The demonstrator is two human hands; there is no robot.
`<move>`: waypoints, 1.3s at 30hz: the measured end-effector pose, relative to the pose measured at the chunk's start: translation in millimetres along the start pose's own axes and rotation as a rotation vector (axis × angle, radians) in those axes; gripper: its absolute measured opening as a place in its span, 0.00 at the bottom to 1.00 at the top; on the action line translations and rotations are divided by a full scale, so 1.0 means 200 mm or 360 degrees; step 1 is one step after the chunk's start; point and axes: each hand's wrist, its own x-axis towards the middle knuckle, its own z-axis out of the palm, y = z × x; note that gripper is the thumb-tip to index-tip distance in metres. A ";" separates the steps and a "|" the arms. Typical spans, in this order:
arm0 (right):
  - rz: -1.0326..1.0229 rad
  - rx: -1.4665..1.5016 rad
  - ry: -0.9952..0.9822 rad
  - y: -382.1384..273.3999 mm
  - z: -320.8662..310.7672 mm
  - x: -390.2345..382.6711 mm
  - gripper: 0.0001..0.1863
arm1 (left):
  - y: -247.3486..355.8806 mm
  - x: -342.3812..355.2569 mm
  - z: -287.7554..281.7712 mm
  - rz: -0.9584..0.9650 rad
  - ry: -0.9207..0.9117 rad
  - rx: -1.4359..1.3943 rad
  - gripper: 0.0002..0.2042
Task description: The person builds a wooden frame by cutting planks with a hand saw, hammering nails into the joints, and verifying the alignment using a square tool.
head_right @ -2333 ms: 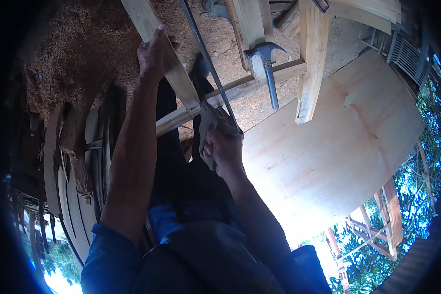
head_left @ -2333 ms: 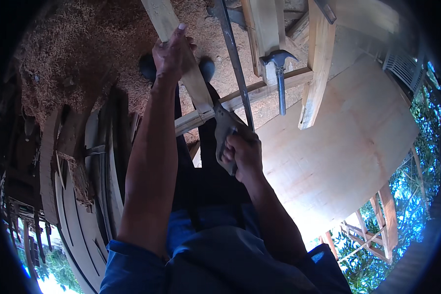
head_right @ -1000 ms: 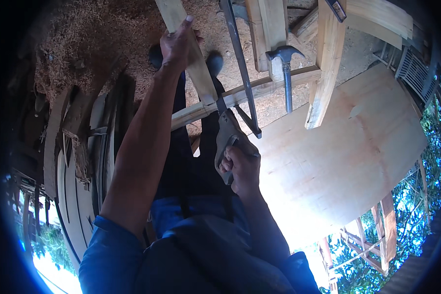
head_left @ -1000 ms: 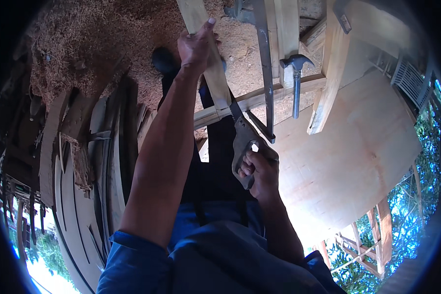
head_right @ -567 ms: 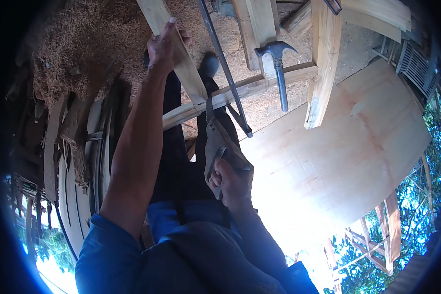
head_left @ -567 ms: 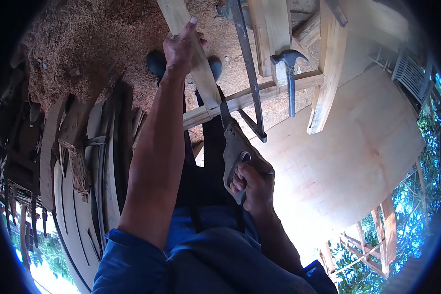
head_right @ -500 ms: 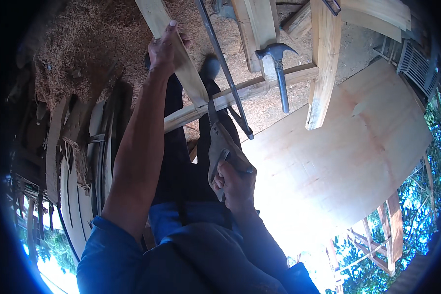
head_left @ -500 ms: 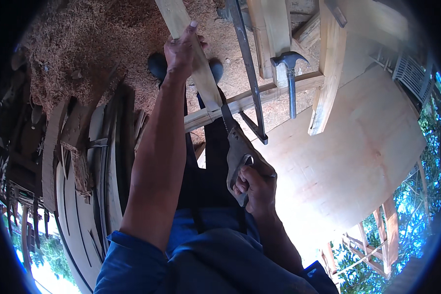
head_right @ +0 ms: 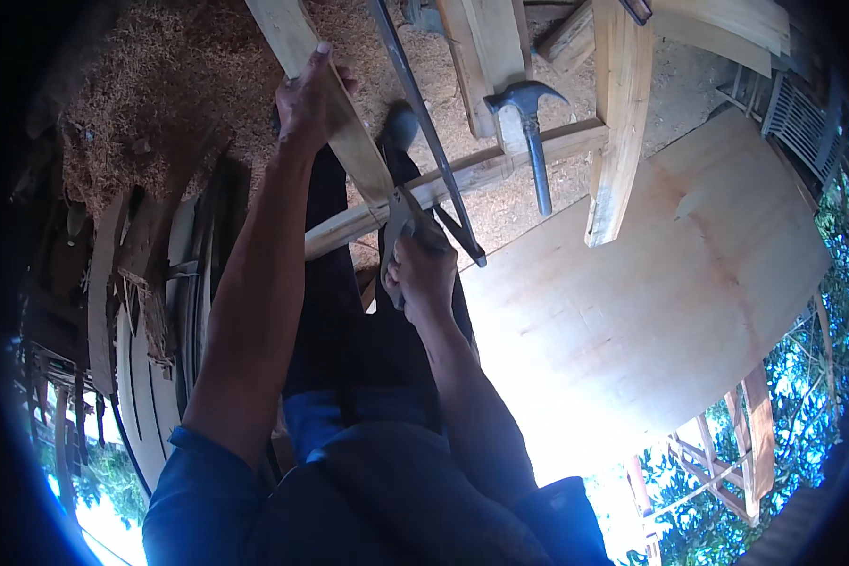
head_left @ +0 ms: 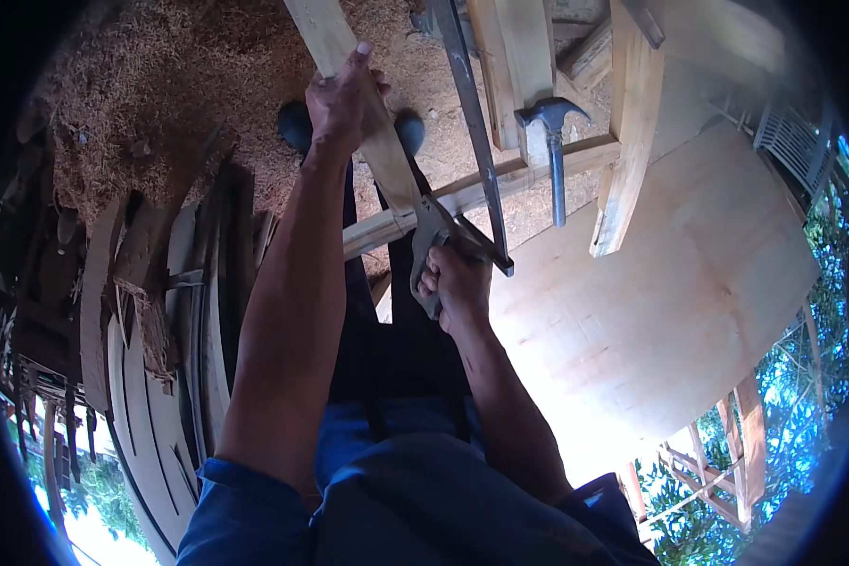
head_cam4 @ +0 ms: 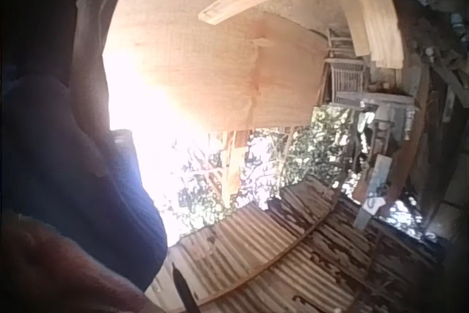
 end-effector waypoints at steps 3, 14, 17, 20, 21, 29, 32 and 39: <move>-0.0046 0.0012 -0.0037 -0.04 0.01 0.01 0.06 | 0.01 -0.02 0.03 0.0114 0.0068 0.0037 0.19; 0.0041 0.0052 -0.0069 -0.11 -0.18 -0.53 0.04 | -0.01 -0.02 -0.01 0.0017 0.0038 0.0098 0.20; 0.0040 0.0054 0.0116 -0.19 -0.20 -0.76 0.11 | 0.00 0.01 0.03 0.0136 0.0068 0.0126 0.20; 0.0202 -0.0016 0.0161 -0.06 -0.45 -0.97 0.18 | -0.06 -0.05 0.02 -0.0033 0.0007 0.0111 0.21; 0.0047 -0.0422 0.0124 -0.11 -0.48 -1.04 0.19 | -0.01 -0.02 0.03 -0.0083 0.0011 0.0117 0.21; -0.1279 -0.2104 0.0053 -0.20 -0.73 -1.23 0.22 | -0.01 -0.03 0.06 0.0042 -0.0010 0.0029 0.18; -0.1606 -0.2133 0.0101 -0.23 -0.77 -1.06 0.23 | -0.01 -0.07 -0.01 0.0104 -0.0129 0.0069 0.20; -0.1633 -0.1864 -0.0180 -0.25 -0.71 -0.91 0.31 | -0.20 -0.31 -0.55 -0.0295 -0.0504 0.0858 0.30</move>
